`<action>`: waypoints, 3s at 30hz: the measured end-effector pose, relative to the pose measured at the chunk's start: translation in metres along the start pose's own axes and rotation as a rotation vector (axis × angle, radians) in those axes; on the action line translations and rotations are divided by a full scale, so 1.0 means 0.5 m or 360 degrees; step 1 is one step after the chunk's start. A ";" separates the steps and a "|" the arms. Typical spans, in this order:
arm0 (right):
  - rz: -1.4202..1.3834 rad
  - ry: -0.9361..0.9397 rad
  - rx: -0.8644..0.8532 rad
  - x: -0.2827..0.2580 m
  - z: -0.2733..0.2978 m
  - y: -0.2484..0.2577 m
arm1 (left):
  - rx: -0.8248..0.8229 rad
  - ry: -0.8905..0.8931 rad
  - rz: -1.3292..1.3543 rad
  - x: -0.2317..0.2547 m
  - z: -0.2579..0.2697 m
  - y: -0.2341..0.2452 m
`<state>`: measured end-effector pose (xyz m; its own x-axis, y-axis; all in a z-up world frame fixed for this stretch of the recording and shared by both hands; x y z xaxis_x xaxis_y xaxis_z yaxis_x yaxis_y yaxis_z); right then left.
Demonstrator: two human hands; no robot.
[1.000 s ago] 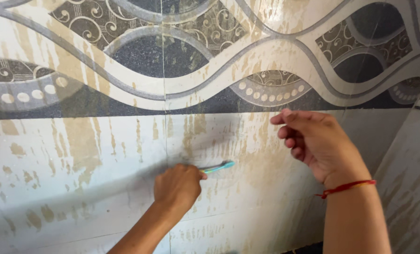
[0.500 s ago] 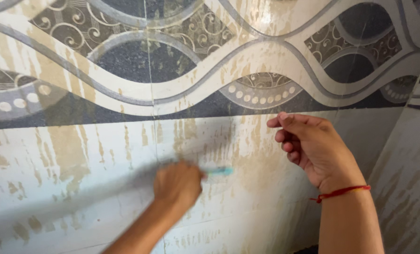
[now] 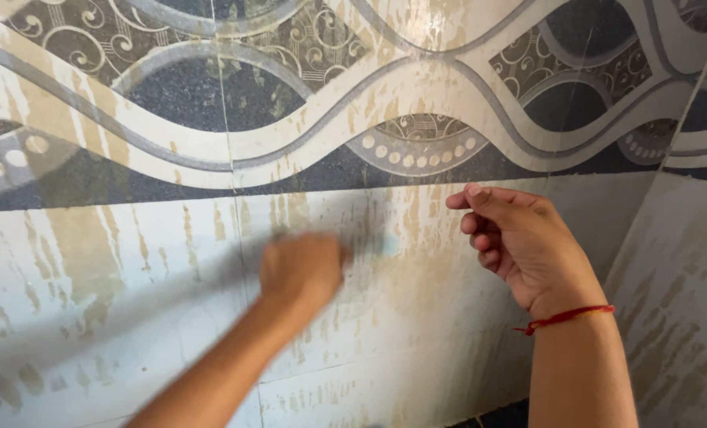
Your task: The person fills a black container with water from a tap, pours it onto a wall, applies liquid cleaner from a blue bottle onto the grout, and scrubs the grout lines with a toothbrush.
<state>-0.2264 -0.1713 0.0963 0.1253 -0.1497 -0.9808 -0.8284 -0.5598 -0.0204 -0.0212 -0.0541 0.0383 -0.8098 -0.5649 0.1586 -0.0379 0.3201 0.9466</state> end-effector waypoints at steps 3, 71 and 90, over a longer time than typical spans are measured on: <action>-0.0005 0.0007 -0.0005 0.007 -0.008 0.009 | 0.0206 0.0051 0.0190 0.011 -0.024 0.051; -0.0889 -0.0459 0.0269 0.535 -0.037 -0.442 | 0.1168 -0.0039 0.0206 -0.204 0.092 0.061; -0.1287 -0.0508 0.0399 0.427 -0.101 -0.334 | 0.1236 -0.0142 0.0242 -0.207 0.090 0.042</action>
<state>-0.0339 -0.1509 -0.0999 0.5947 0.4662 -0.6550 -0.6525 -0.1961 -0.7320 0.0357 0.0454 0.0290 -0.8815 -0.4199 0.2162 -0.2938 0.8459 0.4451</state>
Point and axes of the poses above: each hand's wrist, its own z-axis away from the middle knuckle, its own y-axis out of the back of the hand, x = y × z, the point moved 1 cm from there along -z, towards the middle knuckle, and after that the axes turned 3 degrees about -x, right-handed, at the moved point
